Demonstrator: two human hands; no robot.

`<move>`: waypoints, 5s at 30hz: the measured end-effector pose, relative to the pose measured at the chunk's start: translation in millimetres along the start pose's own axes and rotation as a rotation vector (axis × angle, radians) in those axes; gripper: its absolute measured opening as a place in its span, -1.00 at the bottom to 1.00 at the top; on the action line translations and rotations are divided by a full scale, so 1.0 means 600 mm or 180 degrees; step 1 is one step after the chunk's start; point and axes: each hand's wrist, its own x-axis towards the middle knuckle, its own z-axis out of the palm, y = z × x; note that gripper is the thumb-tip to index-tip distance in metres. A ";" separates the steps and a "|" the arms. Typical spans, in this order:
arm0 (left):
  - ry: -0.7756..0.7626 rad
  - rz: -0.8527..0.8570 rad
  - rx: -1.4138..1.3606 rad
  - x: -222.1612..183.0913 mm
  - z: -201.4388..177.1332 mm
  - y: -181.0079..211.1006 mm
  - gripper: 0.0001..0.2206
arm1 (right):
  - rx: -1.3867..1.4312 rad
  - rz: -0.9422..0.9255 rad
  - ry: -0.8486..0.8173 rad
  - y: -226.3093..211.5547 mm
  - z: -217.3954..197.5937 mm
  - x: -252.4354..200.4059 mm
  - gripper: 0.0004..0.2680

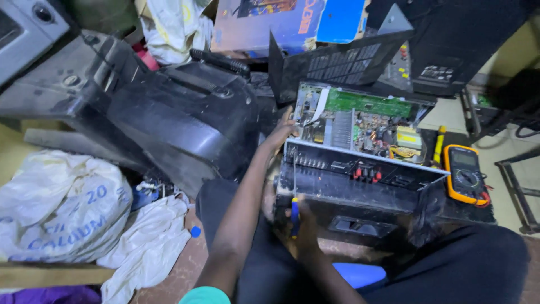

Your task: Unscrewing the back panel components of an electronic device using a screwdriver.

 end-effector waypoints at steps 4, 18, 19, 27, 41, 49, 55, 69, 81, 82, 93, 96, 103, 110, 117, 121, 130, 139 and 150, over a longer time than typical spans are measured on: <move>0.0115 -0.0099 -0.0345 0.004 0.016 -0.007 -0.15 | -0.0307 -0.0505 0.0269 0.013 -0.003 0.024 -0.75; -0.0040 -0.0432 0.0241 0.018 0.007 0.036 -0.15 | 0.0322 0.0216 0.0021 -0.006 -0.011 0.023 -0.66; -0.0043 -0.0400 0.0281 0.015 0.005 0.047 -0.12 | 0.0452 0.0127 -0.0224 -0.005 -0.006 0.025 -0.67; 0.0176 -0.0418 0.0205 -0.002 0.020 0.065 -0.11 | -0.0632 -0.0139 0.0359 -0.025 0.034 -0.031 -0.72; 0.0463 -0.0166 -0.0164 0.012 0.027 0.020 -0.11 | 0.0365 -0.0160 -0.0838 0.045 -0.069 0.087 -0.64; 0.0467 -0.0256 -0.0062 -0.021 0.034 0.051 -0.10 | 0.0378 -0.0028 -0.0881 0.020 -0.070 0.084 -0.72; 0.0459 -0.0420 0.0083 -0.043 0.042 0.080 -0.10 | 0.0106 0.0123 -0.0897 -0.030 -0.026 0.016 -0.73; 0.0490 -0.0504 -0.0007 -0.045 0.040 0.080 -0.11 | 0.0231 -0.0001 -0.0536 0.018 -0.095 0.107 -0.64; 0.0509 -0.0463 -0.0138 -0.041 0.040 0.074 -0.09 | -0.0618 -0.0562 -0.0132 -0.014 -0.054 0.050 -0.79; 0.0522 -0.0512 -0.0078 -0.046 0.041 0.081 -0.10 | -0.0615 -0.0577 -0.0023 -0.015 -0.053 0.047 -0.79; 0.0255 -0.0446 -0.0178 -0.029 0.033 0.060 -0.10 | -0.0556 -0.0342 -0.0156 -0.022 -0.061 0.060 -0.64; 0.0231 -0.0467 -0.0102 -0.024 0.031 0.056 -0.14 | -0.0484 -0.0422 -0.0300 -0.014 -0.060 0.064 -0.72; 0.0140 -0.0471 -0.0160 -0.012 0.024 0.036 -0.14 | -0.0765 -0.0218 -0.0067 -0.018 -0.001 0.018 -0.70; 0.0229 -0.0563 -0.0118 -0.005 0.026 0.038 -0.20 | -0.0513 -0.0459 -0.0137 -0.017 -0.052 0.087 -0.73; 0.0213 -0.0412 -0.0288 0.005 0.023 0.028 -0.17 | -0.0280 -0.0073 -0.0175 -0.032 -0.042 0.080 -0.80; 0.0461 -0.0486 -0.0099 -0.023 0.025 0.054 -0.30 | -0.0284 -0.0300 -0.0404 -0.041 -0.034 0.070 -0.79; 0.2035 0.0882 0.0564 -0.129 0.046 -0.040 -0.39 | -0.1162 -0.0683 -0.0159 -0.065 -0.008 0.060 -0.83; 0.1972 -0.0478 0.0590 -0.191 0.099 -0.036 -0.76 | -0.1951 -0.0952 0.0073 -0.071 -0.017 0.075 -0.74; 0.2314 -0.0314 0.0384 -0.203 0.127 -0.001 -0.85 | -0.1930 -0.1155 0.0154 -0.055 -0.036 0.078 -0.75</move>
